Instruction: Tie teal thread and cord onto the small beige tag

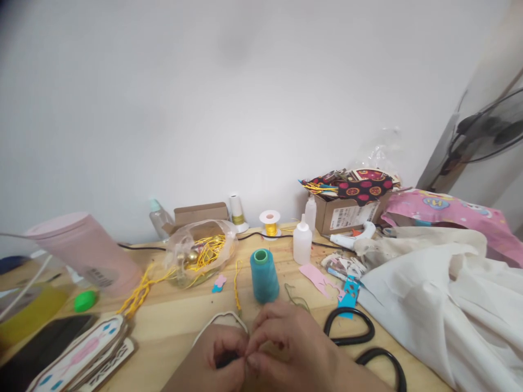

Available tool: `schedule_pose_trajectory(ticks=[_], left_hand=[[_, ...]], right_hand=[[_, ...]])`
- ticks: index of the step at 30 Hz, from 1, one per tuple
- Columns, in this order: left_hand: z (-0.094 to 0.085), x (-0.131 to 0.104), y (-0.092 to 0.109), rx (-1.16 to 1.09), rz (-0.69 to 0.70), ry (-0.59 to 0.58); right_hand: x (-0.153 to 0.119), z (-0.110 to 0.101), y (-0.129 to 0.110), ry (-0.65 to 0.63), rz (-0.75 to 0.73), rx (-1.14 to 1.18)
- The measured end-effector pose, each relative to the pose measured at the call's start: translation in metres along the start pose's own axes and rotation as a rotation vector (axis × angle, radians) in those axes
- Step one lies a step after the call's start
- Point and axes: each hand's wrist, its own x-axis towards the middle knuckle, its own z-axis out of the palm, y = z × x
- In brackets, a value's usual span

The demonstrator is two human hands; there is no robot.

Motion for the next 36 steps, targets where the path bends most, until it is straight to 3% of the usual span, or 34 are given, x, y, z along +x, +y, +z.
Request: schedule_pose_trajectory(ticks=[5, 9, 13, 18, 25, 30, 36], left_hand=[[-0.002, 0.001, 0.008, -0.030, 0.059, -0.038], [-0.002, 0.001, 0.010, -0.005, 0.077, 0.007], [-0.002, 0.001, 0.010, 0.031, 0.065, 0.030], [-0.001, 0.001, 0.014, 0.069, 0.054, -0.022], [-0.001, 0.001, 0.018, 0.113, 0.082, 0.042], [-0.001, 0.001, 0.019, 0.120, 0.112, 0.011], [-0.002, 0.001, 0.031, 0.109, 0.270, -0.019]], right_hand=[[0.002, 0.006, 0.002, -0.006, 0.134, 0.118], [0.000, 0.018, 0.004, 0.051, 0.283, 0.254], [-0.001, 0.023, 0.007, 0.125, 0.311, 0.139], [0.000, 0.019, 0.007, 0.190, 0.271, -0.013], [0.002, 0.013, 0.007, 0.221, 0.327, 0.336], [0.004, 0.015, 0.009, 0.238, 0.351, 0.423], [0.007, 0.018, 0.021, 0.229, 0.473, 0.669]])
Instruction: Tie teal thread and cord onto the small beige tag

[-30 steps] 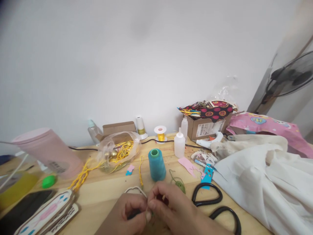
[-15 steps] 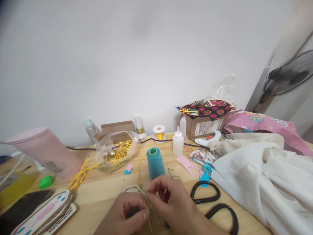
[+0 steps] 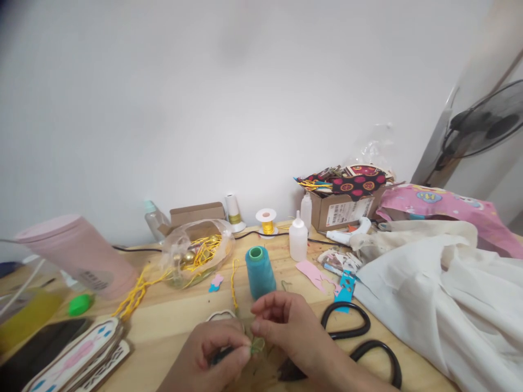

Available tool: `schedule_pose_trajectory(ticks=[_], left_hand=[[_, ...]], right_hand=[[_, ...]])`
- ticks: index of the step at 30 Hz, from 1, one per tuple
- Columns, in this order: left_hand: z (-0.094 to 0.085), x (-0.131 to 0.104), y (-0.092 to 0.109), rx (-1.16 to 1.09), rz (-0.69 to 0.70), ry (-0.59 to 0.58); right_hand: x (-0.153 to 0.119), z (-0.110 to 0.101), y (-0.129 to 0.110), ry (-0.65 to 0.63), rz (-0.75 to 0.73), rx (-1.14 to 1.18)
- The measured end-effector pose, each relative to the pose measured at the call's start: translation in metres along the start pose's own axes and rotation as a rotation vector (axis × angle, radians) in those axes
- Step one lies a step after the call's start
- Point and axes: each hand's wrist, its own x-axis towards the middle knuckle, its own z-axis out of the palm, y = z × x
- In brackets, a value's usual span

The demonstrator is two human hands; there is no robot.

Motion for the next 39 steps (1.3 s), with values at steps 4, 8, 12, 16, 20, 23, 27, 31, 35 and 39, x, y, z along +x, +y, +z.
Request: schedule_pose_trajectory(ticks=[4, 8, 12, 16, 20, 23, 27, 31, 35, 39], left_hand=[[-0.002, 0.000, -0.001, 0.028, 0.060, 0.059], [-0.004, -0.001, -0.006, 0.034, 0.032, 0.117], [-0.005, -0.002, -0.008, 0.003, 0.000, 0.152], [-0.006, -0.002, -0.007, 0.008, -0.007, 0.111], [-0.006, -0.002, -0.005, 0.016, 0.019, 0.100], [-0.006, -0.001, -0.003, 0.070, 0.052, 0.087], [-0.005, -0.001, -0.001, 0.098, 0.073, 0.080], [-0.005, -0.002, -0.003, 0.091, 0.055, 0.052], [-0.005, -0.003, -0.005, 0.117, 0.024, 0.040], [-0.005, -0.002, -0.005, 0.138, 0.023, 0.026]], right_hand=[[0.000, -0.001, 0.005, -0.055, -0.031, -0.122], [-0.008, -0.005, -0.006, 0.137, -0.317, -0.620], [-0.016, -0.011, -0.020, 0.143, -0.615, -0.769], [-0.017, -0.012, -0.024, -0.020, -0.703, -0.799], [-0.016, -0.008, -0.023, -0.017, -0.597, -0.766], [-0.016, -0.007, -0.026, -0.011, -0.546, -0.719], [-0.018, -0.007, -0.030, -0.056, -0.528, -0.689], [-0.017, -0.009, -0.028, -0.094, -0.554, -0.694], [-0.016, -0.011, -0.027, -0.126, -0.582, -0.745], [-0.016, -0.009, -0.026, -0.139, -0.598, -0.823]])
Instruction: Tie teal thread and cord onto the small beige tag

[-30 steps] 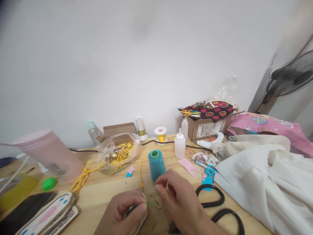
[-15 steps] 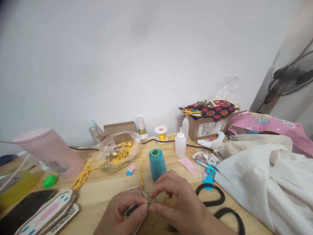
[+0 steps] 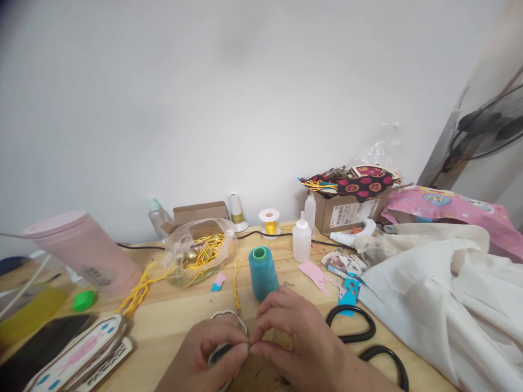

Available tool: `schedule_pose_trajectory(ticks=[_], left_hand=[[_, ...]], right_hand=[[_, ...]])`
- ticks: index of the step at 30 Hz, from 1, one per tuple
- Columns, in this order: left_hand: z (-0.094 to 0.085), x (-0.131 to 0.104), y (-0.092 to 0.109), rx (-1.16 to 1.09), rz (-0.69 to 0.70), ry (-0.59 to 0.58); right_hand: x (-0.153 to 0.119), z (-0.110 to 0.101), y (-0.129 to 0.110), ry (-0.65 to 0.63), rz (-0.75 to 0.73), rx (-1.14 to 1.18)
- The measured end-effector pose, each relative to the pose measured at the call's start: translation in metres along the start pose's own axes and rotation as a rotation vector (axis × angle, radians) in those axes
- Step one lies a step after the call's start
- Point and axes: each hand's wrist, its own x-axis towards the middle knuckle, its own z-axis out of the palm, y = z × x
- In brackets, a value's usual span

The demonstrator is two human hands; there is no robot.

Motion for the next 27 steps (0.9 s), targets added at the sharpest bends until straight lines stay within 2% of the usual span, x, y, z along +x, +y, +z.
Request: schedule_pose_trajectory(ticks=[4, 8, 12, 22, 27], left_hand=[[-0.0010, 0.0007, -0.0002, 0.051, 0.020, 0.021], [-0.0019, 0.0004, 0.0029, 0.093, 0.035, 0.015], [-0.0016, 0.0009, 0.0052, 0.157, 0.068, -0.006], [-0.0026, 0.0014, -0.0002, 0.381, 0.297, 0.122], [-0.0026, -0.0006, 0.0003, 0.416, 0.324, 0.217]], right_hand=[[-0.0010, 0.0017, -0.0006, 0.027, -0.024, -0.090], [-0.0005, 0.0008, -0.0018, 0.085, -0.142, -0.167], [0.0012, -0.0005, -0.0015, 0.031, -0.229, -0.146], [-0.0019, 0.0061, 0.0059, 0.093, -0.145, -0.092], [-0.0011, 0.0064, 0.0055, 0.115, -0.135, -0.056]])
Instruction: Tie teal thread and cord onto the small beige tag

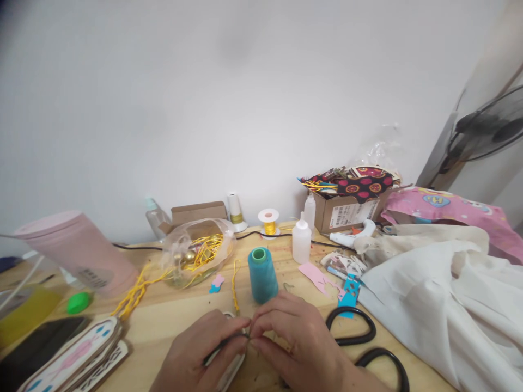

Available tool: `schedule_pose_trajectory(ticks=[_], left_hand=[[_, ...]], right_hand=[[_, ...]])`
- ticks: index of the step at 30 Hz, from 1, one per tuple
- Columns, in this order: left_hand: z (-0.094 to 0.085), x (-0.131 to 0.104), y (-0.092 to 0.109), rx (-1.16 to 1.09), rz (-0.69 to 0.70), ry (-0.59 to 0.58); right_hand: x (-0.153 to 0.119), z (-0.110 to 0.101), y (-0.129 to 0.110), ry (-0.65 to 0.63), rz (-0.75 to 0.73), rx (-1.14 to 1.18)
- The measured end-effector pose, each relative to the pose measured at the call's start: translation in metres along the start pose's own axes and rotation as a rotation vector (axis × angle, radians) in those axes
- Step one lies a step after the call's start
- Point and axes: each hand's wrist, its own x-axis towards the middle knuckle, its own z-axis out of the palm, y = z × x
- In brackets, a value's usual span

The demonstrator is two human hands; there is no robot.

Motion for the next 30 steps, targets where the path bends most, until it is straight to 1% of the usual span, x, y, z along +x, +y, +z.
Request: schedule_pose_trajectory(ticks=[4, 7, 11, 16, 17, 19, 22, 24, 26, 28, 30], left_hand=[[-0.002, 0.001, 0.000, -0.020, 0.149, 0.104], [-0.004, 0.003, 0.000, -0.040, 0.216, 0.124], [-0.003, 0.004, 0.000, -0.033, 0.209, 0.109], [-0.003, 0.004, 0.002, -0.059, 0.149, 0.095], [-0.003, 0.005, 0.003, -0.078, 0.124, 0.085], [-0.003, 0.005, 0.004, -0.131, 0.029, 0.030], [-0.004, 0.005, 0.005, -0.229, -0.183, -0.085], [-0.002, 0.004, 0.006, -0.294, -0.313, -0.123], [0.001, 0.003, 0.006, -0.359, -0.432, -0.108], [0.007, 0.001, 0.006, -0.451, -0.565, -0.062], [0.011, 0.001, 0.006, -0.592, -0.711, -0.004]], right_hand=[[0.000, 0.001, 0.002, 0.033, -0.038, -0.004], [0.001, 0.002, 0.002, 0.049, -0.054, -0.011], [0.001, 0.001, 0.002, 0.057, -0.047, -0.029], [0.000, 0.000, 0.002, 0.038, -0.047, -0.030], [0.000, 0.000, 0.002, 0.034, -0.047, -0.028], [0.000, 0.000, 0.002, 0.028, -0.046, -0.026], [0.001, -0.001, 0.001, 0.020, -0.034, -0.024], [0.002, 0.000, 0.001, 0.013, -0.019, -0.024], [0.001, 0.000, 0.001, 0.015, -0.008, -0.023], [0.001, 0.000, 0.001, 0.031, -0.004, -0.021], [0.000, -0.001, 0.000, 0.078, 0.011, -0.032]])
